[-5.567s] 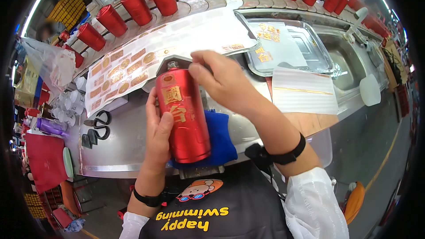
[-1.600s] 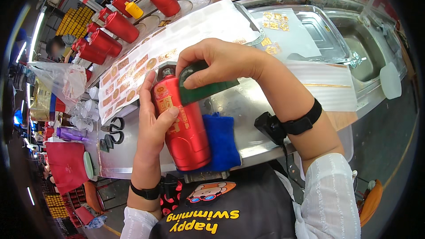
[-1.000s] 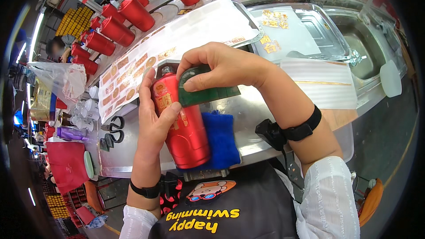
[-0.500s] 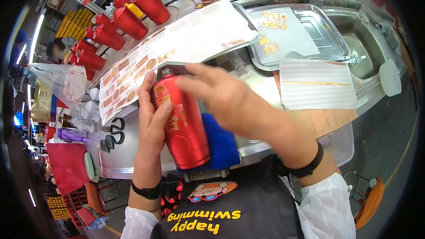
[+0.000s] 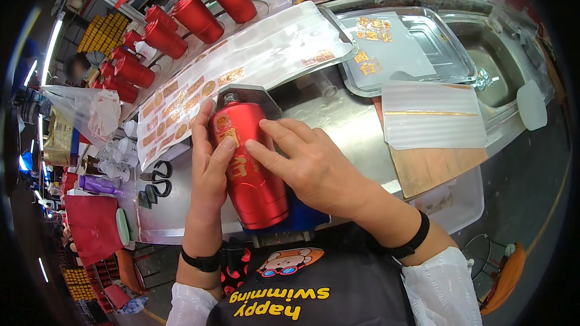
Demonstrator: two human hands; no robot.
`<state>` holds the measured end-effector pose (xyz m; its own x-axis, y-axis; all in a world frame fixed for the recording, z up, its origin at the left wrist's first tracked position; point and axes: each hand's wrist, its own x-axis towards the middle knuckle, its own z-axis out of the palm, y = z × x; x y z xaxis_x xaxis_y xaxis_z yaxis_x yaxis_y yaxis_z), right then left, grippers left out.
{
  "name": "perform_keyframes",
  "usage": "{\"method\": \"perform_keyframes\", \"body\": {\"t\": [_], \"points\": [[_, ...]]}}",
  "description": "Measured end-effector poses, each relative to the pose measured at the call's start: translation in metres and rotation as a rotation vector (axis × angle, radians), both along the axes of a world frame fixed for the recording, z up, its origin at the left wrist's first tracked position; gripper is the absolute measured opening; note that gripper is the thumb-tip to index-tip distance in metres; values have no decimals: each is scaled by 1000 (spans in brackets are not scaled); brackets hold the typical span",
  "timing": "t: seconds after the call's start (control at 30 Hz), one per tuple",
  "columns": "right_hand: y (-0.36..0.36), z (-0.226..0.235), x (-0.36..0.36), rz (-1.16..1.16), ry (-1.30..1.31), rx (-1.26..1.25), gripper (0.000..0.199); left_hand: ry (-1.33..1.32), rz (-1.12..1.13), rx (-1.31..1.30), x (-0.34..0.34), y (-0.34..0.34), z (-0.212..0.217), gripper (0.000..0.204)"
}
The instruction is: Applying adhesive labels to red metal canisters and smoothing them using a scraper tool on a manufacturing line.
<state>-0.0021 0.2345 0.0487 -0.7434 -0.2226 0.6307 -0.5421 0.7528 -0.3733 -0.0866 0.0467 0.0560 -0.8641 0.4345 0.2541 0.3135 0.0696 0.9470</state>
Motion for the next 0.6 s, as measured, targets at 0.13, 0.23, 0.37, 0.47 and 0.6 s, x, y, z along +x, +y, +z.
{"method": "perform_keyframes", "body": {"t": [0.13, 0.23, 0.37, 0.47, 0.6], "points": [[4, -7, 3, -19, -9, -17, 42, 20, 32, 44, 3, 1, -2, 67], [6, -8, 6, -39, -11, -49, 45, 604, 24, -169, -8, -17, -11, 65], [10, -15, 8, -35, -48, -155, 49, 945, -136, -593, 18, -10, 33, 54], [15, -15, 10, -16, -36, -251, 51, 963, -185, -651, 31, -12, 31, 54], [22, -1, 10, -24, -15, -210, 52, 838, -233, -535, 52, -24, 22, 50]]}}
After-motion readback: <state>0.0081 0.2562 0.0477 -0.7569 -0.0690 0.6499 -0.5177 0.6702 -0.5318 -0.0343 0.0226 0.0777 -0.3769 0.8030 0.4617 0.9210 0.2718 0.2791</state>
